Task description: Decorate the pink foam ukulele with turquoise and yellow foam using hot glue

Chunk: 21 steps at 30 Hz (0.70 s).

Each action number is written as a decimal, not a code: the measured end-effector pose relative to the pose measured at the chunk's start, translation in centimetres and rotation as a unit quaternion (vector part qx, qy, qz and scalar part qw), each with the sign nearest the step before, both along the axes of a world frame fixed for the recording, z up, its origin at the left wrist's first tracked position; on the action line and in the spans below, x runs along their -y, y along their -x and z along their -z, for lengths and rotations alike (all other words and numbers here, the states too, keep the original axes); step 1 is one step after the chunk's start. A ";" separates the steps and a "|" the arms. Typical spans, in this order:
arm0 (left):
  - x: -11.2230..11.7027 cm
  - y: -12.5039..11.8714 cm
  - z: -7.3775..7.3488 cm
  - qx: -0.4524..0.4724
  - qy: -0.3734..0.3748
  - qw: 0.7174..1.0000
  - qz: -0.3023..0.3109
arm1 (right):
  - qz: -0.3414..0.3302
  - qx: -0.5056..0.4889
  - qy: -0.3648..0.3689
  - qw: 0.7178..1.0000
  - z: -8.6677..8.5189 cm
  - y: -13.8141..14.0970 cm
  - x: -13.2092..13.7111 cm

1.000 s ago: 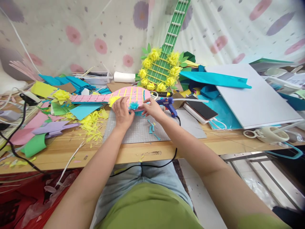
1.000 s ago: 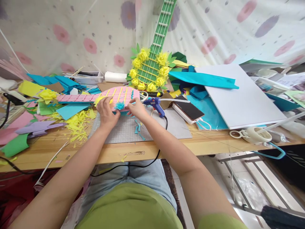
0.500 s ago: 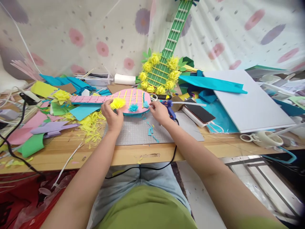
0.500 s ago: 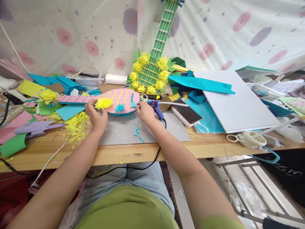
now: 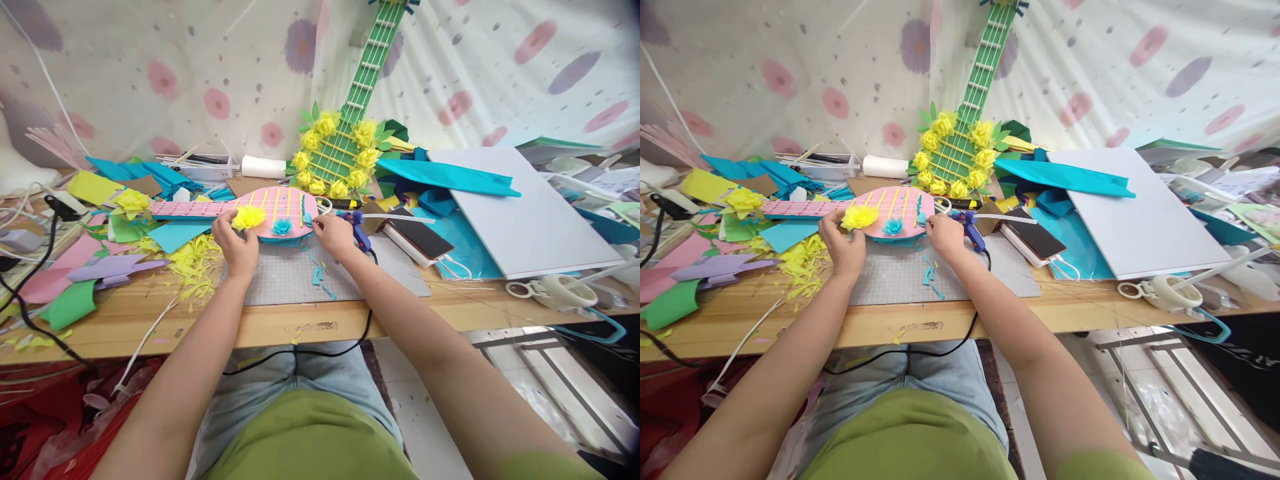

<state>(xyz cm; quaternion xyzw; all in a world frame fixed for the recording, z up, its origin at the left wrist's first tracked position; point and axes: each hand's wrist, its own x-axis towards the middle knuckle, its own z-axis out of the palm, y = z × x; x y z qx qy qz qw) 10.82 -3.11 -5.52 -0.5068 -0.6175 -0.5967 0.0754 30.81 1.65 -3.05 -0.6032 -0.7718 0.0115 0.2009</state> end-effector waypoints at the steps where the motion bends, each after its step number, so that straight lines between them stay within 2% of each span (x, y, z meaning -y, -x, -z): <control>1: 0.0 0.0 0.0 -0.004 0.000 1.000 -0.004 | 0.003 0.003 -0.001 1.000 0.0 0.0 0.0; 15: 0.0 -0.2 0.1 -0.007 0.008 1.000 0.016 | 0.027 -0.025 0.012 0.999 -0.4 0.1 -0.1; 21: 0.1 -0.2 0.1 -0.024 0.000 1.000 -0.003 | 0.029 -0.015 0.029 0.999 -0.8 0.4 -0.2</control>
